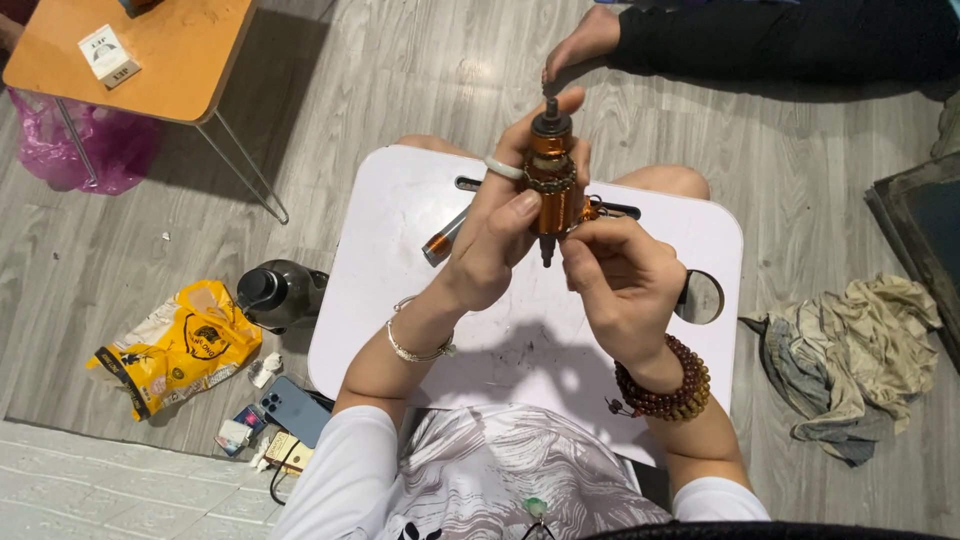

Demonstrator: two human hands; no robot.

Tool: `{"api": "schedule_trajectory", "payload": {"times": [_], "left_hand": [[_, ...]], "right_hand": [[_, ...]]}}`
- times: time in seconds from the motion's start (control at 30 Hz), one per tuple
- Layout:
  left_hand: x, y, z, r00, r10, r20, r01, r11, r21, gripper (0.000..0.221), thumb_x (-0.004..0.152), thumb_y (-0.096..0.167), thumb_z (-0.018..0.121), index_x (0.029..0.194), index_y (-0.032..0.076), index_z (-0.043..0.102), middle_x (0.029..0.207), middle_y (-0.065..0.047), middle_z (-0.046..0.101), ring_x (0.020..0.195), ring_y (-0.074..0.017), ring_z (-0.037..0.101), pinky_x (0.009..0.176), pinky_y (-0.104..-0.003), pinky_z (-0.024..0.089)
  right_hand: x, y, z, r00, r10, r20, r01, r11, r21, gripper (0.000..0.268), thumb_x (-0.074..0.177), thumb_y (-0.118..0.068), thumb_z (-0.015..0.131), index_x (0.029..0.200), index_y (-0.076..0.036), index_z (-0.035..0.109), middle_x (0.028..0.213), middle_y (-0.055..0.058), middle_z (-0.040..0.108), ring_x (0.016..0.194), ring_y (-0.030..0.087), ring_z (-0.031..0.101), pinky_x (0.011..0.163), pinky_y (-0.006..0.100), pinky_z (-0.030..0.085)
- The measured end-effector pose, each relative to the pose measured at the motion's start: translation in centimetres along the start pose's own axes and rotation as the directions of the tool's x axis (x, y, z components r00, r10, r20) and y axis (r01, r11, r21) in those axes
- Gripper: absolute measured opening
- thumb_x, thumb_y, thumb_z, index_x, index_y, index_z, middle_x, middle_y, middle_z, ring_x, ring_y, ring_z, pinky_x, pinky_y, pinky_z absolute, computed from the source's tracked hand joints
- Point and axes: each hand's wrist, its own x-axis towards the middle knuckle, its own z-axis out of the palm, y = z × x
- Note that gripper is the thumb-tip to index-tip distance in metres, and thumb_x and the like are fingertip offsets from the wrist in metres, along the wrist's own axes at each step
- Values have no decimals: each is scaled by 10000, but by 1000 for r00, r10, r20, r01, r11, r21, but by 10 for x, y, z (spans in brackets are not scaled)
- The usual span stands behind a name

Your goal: Assembling a small electronic component by fitting a copper coil onto a cylindrical core and threading fine wires.

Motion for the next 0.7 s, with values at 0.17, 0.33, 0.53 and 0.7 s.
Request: {"api": "schedule_trajectory", "payload": {"times": [0.17,0.33,0.53,0.7], "left_hand": [[-4,9,4,1000,-17,-5,18,998,55,656,1010,286,419,1621,141,232,1171,-84,540,957,-139,491,917,-301,406],[-1,47,16,979,-203,35,177,915,361,592,1034,169,377,1595,38,242,1165,-116,676,792,-105,492,733,-207,383],[-4,40,6,949,-269,162,168,870,464,577,1069,91,370,1615,62,185,861,-35,611,739,-125,469,719,-259,405],[-4,42,2,939,-284,195,137,826,546,532,1079,120,380,1585,40,236,860,-70,654,718,-150,514,702,-280,428]], "right_hand": [[7,-3,-7,993,-98,69,98,995,-4,93,882,105,631,955,53,606,797,109,644,659,141,554,619,230,467],[12,-2,-29,847,-521,101,496,710,-500,311,880,207,697,1122,35,606,1030,185,669,841,276,643,753,378,554],[21,6,-45,769,-569,290,621,562,-546,273,798,150,819,1007,-2,731,914,124,630,793,230,588,669,334,519],[23,5,-52,759,-537,367,644,537,-545,229,840,119,826,993,-25,735,852,104,637,717,215,588,598,321,485]]}}
